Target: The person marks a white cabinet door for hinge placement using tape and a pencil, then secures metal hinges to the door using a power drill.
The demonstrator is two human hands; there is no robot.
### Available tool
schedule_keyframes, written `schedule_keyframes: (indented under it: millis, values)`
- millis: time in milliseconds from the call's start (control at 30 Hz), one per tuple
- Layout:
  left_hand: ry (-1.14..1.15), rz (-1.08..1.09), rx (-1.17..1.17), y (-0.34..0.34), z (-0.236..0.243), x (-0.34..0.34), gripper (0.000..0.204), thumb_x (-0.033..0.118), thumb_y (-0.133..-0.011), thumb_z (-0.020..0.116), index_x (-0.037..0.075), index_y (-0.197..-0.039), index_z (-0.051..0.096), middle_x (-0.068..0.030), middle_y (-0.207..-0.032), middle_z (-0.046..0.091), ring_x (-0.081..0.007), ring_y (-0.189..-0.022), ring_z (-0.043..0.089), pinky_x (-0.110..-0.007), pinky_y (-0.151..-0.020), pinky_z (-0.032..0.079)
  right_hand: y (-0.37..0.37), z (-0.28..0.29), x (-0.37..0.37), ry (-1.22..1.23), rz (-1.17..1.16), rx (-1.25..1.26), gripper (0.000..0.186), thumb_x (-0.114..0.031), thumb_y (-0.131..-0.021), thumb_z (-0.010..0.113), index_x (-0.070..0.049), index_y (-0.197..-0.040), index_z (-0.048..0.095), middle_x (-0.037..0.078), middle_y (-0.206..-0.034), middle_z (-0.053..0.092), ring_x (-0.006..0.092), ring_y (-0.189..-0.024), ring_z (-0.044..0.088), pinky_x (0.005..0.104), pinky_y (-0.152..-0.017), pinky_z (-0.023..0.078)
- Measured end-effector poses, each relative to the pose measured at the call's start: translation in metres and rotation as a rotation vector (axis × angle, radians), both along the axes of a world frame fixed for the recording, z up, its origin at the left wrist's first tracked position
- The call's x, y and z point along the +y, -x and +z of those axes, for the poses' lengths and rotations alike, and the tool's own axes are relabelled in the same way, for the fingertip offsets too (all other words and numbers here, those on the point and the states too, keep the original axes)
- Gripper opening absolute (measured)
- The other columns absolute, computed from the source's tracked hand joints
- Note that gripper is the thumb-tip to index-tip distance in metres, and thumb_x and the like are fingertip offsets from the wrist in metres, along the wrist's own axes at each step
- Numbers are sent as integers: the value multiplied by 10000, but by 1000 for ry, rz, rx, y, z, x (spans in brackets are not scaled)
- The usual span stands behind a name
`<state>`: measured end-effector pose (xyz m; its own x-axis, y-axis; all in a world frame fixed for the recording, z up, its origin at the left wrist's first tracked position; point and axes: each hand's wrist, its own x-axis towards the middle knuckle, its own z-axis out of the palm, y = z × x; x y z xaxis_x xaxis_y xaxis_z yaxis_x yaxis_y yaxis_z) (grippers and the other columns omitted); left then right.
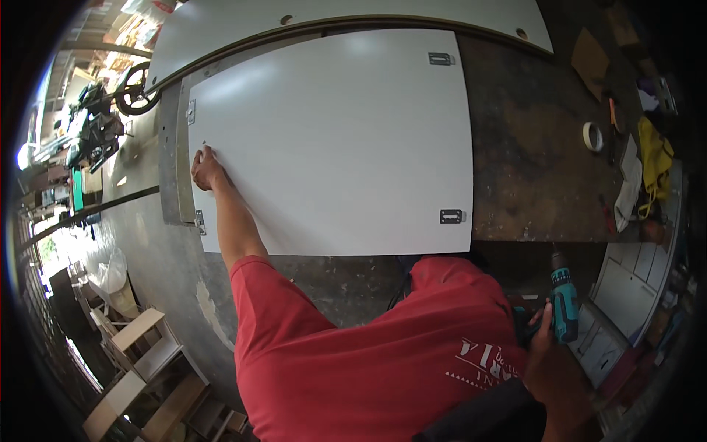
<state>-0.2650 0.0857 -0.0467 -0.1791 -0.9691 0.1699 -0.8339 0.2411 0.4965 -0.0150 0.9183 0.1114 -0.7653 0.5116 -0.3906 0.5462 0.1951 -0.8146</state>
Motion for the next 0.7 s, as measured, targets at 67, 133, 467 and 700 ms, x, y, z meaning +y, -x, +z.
schedule_keyframes:
  millis: [67,133,467,700]
  values:
    - [-21,45,12,-15,5,-15,509,497,-773,715,255,-1219,759,-58,-1161,754,-287,-1071,706,-414,-920,536,18,7,-4,-95,34,-44,312,-280,-1057,552,-32,-1228,632,-8,-724,495,85,-629,484,258,-563,389]
    - [103,60,-26,-24,3,-21,460,480,-764,722,244,-1153,789,-74,-1105,766,-284,-1039,715,-416,-911,541,13,10,4,-91,-11,-51,312,-280,-1053,560,-31,-1225,635,-8,-724,499,85,-623,485,257,-562,391]
    - [14,112,-15,19,-35,-60,234,363,-866,666,202,-999,771,-16,-941,750,-213,-782,694,-389,-755,527,26,25,-43,-205,30,93,138,-158,-1002,634,-57,-953,714,-31,-675,532,70,-605,486,261,-581,385]
    - [-447,389,811,43,-32,-21,200,304,-935,586,148,-1010,686,-33,-938,684,-177,-765,621,-316,-644,478,49,30,-30,-331,134,241,151,-84,-896,761,-27,-1031,722,50,-843,715,146,-758,678,326,-697,531]
